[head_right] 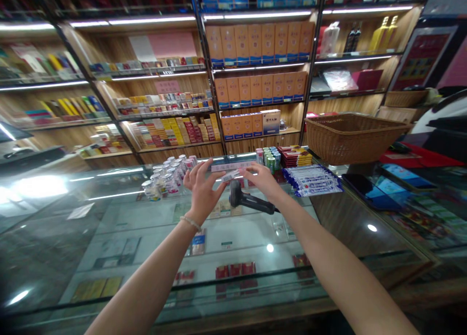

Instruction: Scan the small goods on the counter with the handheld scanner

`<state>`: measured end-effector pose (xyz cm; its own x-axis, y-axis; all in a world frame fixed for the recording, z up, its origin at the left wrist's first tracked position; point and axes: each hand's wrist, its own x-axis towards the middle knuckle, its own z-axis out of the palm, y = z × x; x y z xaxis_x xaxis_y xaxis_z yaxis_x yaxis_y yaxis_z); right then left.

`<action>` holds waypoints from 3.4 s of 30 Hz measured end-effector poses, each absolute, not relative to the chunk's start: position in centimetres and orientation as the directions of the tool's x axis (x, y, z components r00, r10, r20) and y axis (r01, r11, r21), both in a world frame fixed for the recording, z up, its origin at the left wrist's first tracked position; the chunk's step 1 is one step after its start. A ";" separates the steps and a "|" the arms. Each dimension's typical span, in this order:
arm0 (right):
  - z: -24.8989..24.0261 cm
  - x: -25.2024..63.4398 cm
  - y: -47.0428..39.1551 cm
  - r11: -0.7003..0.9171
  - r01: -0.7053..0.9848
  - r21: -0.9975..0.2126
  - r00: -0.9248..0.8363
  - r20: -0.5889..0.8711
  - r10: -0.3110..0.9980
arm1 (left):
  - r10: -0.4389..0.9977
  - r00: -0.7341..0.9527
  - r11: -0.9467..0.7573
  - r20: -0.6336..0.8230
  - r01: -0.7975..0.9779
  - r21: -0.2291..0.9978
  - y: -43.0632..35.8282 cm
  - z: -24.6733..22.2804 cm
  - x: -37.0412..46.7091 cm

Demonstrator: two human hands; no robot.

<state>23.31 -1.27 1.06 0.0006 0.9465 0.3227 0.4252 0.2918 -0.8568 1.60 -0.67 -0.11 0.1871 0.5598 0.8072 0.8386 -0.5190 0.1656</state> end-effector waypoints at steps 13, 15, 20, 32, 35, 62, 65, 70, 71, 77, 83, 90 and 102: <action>2.4 25.2 -1.4 0.422 0.723 -0.547 -0.169 0.453 0.876 | 0.653 0.313 -0.598 0.690 0.772 0.216 0.4 0.8 0.6; 2.6 25.4 -1.6 0.457 0.728 -0.511 -0.227 0.449 0.864 | 0.677 0.332 -0.606 0.657 0.758 0.242 0.6 1.0 0.3; 2.4 25.4 -1.7 0.555 0.679 -0.479 -0.328 0.478 0.815 | 0.724 0.411 -0.626 0.554 0.729 0.276 0.4 1.5 0.3; 1.3 23.9 -1.7 0.578 0.660 -0.479 -0.081 0.720 0.690 | 0.686 0.316 -0.621 0.656 0.724 0.300 -0.3 1.1 1.5; 1.2 23.4 -1.8 0.554 0.694 -0.459 -0.042 0.744 0.667 | 0.678 0.283 -0.609 0.678 0.733 0.303 -0.4 0.9 1.7; 3.9 12.6 0.2 0.592 0.731 -0.340 -0.214 0.710 0.672 | 0.674 0.338 -0.551 0.657 0.822 0.142 0.6 2.6 -9.6; 3.5 10.6 0.7 0.611 0.711 -0.348 -0.248 0.689 0.681 | 0.713 0.300 -0.491 0.633 0.858 0.147 0.4 2.0 -11.3; 2.4 8.0 1.8 0.603 0.710 -0.363 -0.252 0.670 0.699 | 0.760 0.249 -0.408 0.600 0.902 0.142 0.7 1.1 -12.8; 2.2 7.5 2.1 0.599 0.712 -0.365 -0.247 0.669 0.701 | 0.764 0.245 -0.396 0.597 0.909 0.133 0.7 0.9 -12.9; 0.0 5.3 3.3 0.562 0.727 -0.394 -0.198 0.664 0.722 | 0.755 0.217 -0.322 0.619 0.945 0.062 0.4 -0.6 -13.3; -2.2 4.5 3.8 0.555 0.735 -0.389 -0.179 0.679 0.712 | 0.762 0.238 -0.306 0.603 0.952 0.011 0.7 -1.6 -13.5; -3.3 4.1 4.0 0.543 0.743 -0.392 -0.175 0.669 0.723 | 0.763 0.294 -0.321 0.575 0.945 -0.058 1.2 -2.7 -13.5; -4.8 3.6 3.7 0.523 0.793 -0.313 -0.220 0.654 0.724 | 0.770 0.266 -0.313 0.580 0.950 -0.020 1.3 -3.0 -13.5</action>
